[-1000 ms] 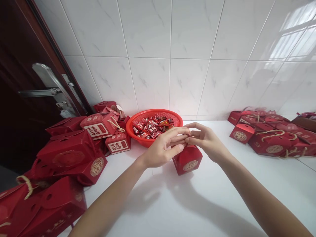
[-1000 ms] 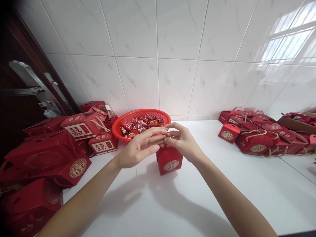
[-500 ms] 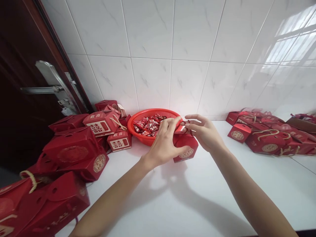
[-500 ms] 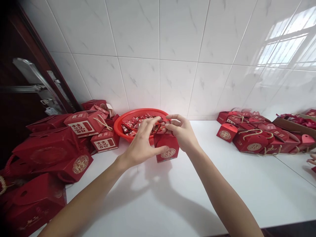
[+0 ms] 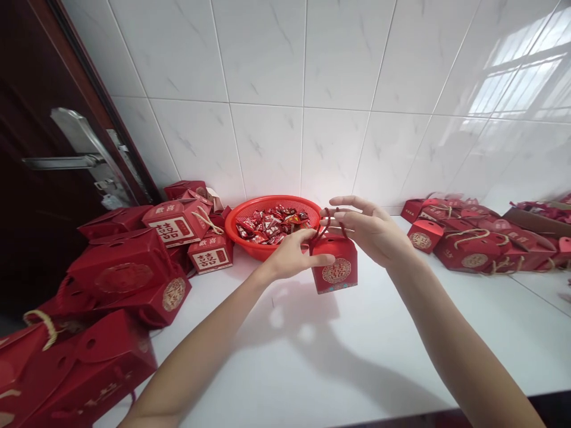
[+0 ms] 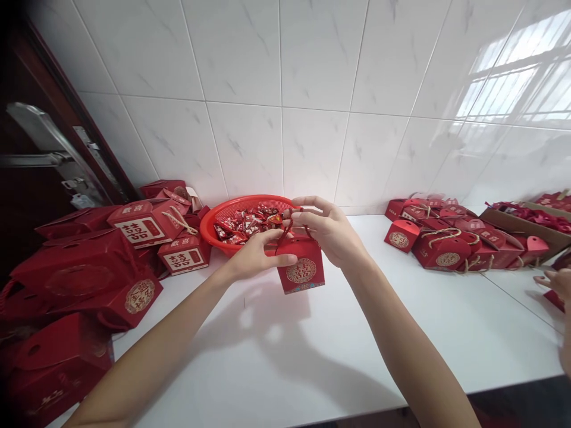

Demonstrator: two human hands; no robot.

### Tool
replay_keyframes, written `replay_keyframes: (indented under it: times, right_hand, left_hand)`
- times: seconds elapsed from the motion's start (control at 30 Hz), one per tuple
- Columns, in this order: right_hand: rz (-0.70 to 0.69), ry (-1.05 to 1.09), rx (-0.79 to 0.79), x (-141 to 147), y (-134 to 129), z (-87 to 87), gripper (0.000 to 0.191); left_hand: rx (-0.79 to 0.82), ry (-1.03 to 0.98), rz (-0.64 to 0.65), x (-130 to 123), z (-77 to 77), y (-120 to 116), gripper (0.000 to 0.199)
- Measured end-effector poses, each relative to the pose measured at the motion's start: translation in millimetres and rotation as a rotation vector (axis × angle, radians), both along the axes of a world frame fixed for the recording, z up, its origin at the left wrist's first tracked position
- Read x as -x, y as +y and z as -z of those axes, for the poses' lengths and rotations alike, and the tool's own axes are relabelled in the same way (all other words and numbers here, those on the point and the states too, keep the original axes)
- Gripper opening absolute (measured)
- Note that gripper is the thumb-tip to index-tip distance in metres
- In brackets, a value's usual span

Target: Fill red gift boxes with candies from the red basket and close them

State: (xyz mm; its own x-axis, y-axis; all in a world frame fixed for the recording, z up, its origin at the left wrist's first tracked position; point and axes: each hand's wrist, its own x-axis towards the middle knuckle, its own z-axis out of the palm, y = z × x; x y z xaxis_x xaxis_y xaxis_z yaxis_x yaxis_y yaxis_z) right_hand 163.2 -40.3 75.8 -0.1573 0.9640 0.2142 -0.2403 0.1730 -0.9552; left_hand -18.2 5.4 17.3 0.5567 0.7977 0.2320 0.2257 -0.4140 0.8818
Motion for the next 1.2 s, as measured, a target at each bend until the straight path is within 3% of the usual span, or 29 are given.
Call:
replay_keyframes:
  times: [0.2, 0.37, 0.83, 1.0, 1.1, 1.2]
  right_hand:
    - [0.048, -0.226, -0.047, 0, 2, 7.8, 0.04]
    - [0.14, -0.411, -0.12, 5, 5, 14.1, 0.035]
    - [0.559, -1.127, -0.264, 6, 5, 29.8, 0.027]
    - [0.571, -1.128, -0.237, -2, 2, 32.9, 0.017]
    - [0.592, -1.098, -0.233, -15, -4, 32.9, 0.013]
    - [0.682, -1.068, -0.24, -43, -10, 28.8, 0.009]
  left_hand:
    - [-0.047, 0.059, -0.018, -1, 6.2, 5, 0.052]
    - [-0.124, 0.144, -0.063, -6, 10.7, 3, 0.048]
    - [-0.188, 0.251, 0.026, -15, 25.9, 0, 0.043]
    - [-0.211, 0.231, 0.042, -17, 30.5, 1, 0.028]
    - [-0.188, 0.241, 0.073, -17, 29.5, -1, 0.042]
    - [-0.199, 0.18, 0.023, -15, 25.0, -2, 0.051]
